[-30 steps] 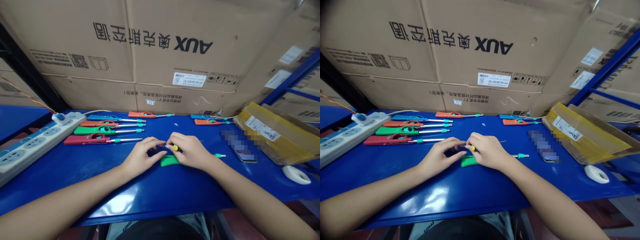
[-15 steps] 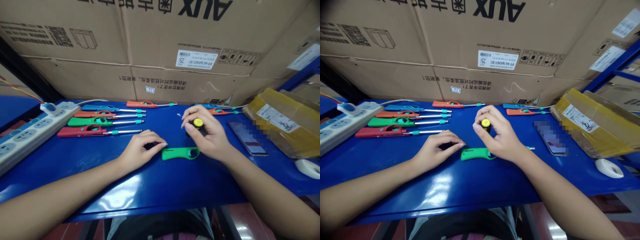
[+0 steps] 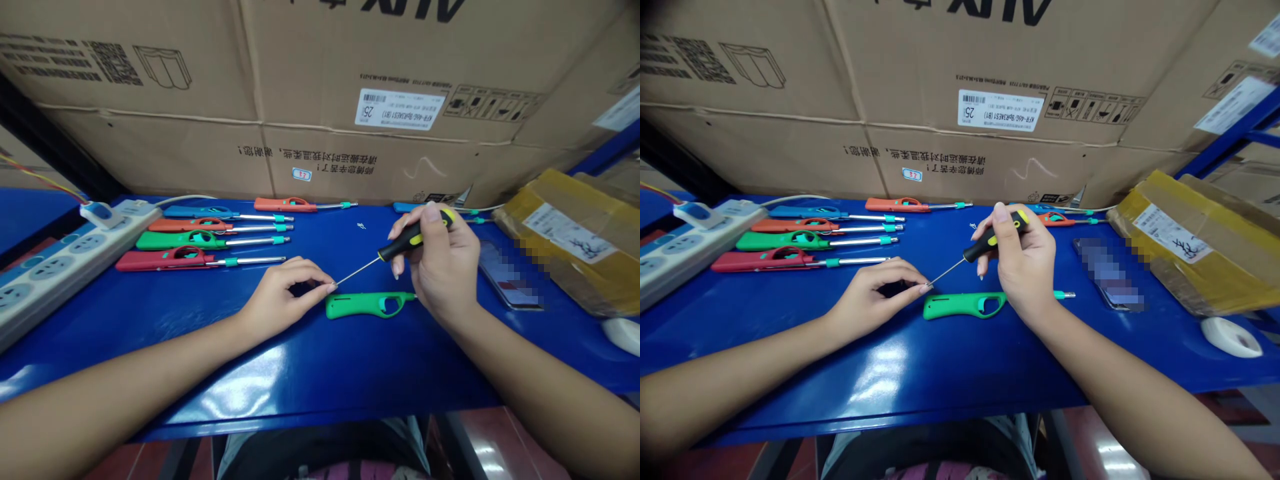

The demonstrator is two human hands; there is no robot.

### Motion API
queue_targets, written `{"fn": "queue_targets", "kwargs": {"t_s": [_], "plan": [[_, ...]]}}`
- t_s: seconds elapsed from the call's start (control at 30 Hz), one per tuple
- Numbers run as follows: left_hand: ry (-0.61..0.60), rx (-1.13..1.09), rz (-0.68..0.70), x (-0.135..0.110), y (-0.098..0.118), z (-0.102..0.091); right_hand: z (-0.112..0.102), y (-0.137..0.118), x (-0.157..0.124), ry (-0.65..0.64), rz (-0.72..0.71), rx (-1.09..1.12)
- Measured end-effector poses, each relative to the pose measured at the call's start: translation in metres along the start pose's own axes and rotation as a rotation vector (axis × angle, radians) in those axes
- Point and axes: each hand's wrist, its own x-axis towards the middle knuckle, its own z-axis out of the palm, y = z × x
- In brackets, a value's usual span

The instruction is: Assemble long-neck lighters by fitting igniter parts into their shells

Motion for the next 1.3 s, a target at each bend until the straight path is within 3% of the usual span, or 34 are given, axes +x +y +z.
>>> {"fn": "queue_targets", "kwargs": {"t_s": [0.27, 1.3], "plan": [[-0.004, 0.013, 0.002, -0.0008, 0.0009, 0.0002, -0.0008, 0.0027, -0.0010, 0.016, -0.022, -0.079], [-0.009, 0.039, 0.015, -0.0007, 0.0003, 0.0012, -0.0008, 0.0051, -0.0028, -0.013, -0.056, -0.062]]}}
